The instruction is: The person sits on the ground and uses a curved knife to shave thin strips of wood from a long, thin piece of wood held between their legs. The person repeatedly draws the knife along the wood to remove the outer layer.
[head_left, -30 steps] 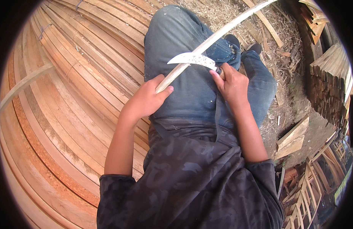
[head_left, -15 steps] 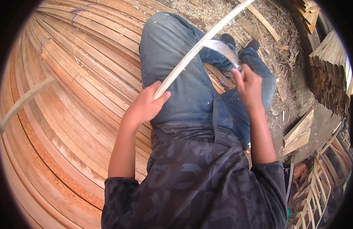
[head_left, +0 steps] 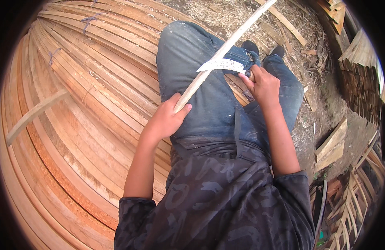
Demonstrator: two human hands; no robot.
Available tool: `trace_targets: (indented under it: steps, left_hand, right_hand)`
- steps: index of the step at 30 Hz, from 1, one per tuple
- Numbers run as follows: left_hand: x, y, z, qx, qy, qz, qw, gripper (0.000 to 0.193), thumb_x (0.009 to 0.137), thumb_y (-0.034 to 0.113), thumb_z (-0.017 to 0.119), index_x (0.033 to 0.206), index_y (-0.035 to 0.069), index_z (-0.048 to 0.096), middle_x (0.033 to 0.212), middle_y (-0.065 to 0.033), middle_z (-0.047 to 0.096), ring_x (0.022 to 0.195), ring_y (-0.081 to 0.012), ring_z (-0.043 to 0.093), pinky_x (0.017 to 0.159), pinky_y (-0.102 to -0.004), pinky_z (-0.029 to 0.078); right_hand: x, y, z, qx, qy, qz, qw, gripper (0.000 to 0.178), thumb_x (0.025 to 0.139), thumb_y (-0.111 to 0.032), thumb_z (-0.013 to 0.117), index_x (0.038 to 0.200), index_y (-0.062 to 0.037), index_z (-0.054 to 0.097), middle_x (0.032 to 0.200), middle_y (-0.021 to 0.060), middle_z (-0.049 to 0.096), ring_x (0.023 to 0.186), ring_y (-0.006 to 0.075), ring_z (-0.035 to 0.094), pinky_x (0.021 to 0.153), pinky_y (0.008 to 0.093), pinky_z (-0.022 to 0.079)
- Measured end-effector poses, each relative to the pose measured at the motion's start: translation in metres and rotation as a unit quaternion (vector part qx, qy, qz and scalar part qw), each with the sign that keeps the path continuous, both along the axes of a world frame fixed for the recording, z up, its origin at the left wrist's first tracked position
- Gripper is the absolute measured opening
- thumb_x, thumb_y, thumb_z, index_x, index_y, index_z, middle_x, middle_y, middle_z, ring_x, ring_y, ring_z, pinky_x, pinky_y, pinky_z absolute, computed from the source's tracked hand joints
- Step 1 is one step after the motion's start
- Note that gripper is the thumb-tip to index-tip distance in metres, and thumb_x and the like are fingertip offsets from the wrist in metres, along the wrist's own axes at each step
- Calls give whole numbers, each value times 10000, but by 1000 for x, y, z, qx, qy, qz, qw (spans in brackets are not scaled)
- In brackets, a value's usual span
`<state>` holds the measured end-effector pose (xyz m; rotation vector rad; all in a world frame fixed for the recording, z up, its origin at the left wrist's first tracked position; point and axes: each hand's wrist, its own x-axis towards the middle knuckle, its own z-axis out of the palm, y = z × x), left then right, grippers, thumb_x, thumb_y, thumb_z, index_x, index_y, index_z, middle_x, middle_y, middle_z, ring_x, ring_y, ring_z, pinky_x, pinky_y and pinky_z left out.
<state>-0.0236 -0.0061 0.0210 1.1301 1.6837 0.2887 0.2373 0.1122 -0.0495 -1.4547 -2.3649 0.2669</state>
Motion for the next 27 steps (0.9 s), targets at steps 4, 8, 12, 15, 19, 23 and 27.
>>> trace_targets:
  steps: [4,8,12,15,19,23,27]
  left_hand:
    - [-1,2,3,-9,5,1,1000,332,923,306,561,873,-14,488,738,-215,558,684,-313,547,675,-397,441]
    - [-3,1,7,-21,8,-3,1000,337,924,309,559,881,-19,495,741,-218,564,698,-319,557,682,-399,444]
    - [-2,1,3,-39,8,5,999,343,924,310,562,891,-27,501,754,-223,576,704,-318,562,689,-395,448]
    - [-2,0,-7,-26,-9,8,1000,346,924,309,565,890,-30,502,757,-223,578,702,-313,564,691,-392,448]
    - [-3,0,-2,-21,-11,8,1000,349,925,308,564,885,-32,498,756,-222,569,702,-301,562,692,-390,445]
    - [-7,-1,-5,-14,-5,7,1000,348,923,310,565,888,-30,498,771,-228,570,710,-313,563,697,-392,446]
    - [-1,3,1,-22,7,4,1000,349,922,312,564,889,-28,495,788,-241,576,738,-367,569,709,-405,449]
  right_hand:
    - [1,0,-5,1,18,-34,999,448,823,-517,640,709,-99,525,638,56,591,557,270,612,482,388,459]
    - [86,49,-34,-133,23,-368,920,524,925,-505,528,698,-33,556,663,183,623,623,316,627,599,440,472]
    - [123,41,-13,-102,61,-319,940,555,934,-483,534,654,-3,530,586,141,582,525,264,534,534,407,412]
    - [81,12,0,-146,112,-228,956,498,927,-417,578,662,-2,504,504,113,462,465,180,417,472,367,360]
    - [0,-20,26,-135,96,-24,986,431,858,-432,647,709,-48,524,562,130,559,535,362,573,502,429,450]
    - [-17,-7,12,-73,54,14,996,450,844,-491,632,701,-81,513,580,97,579,530,312,596,474,405,462]
    - [12,41,-2,-132,30,-205,969,482,876,-537,569,708,-86,544,585,106,596,532,304,610,475,414,461]
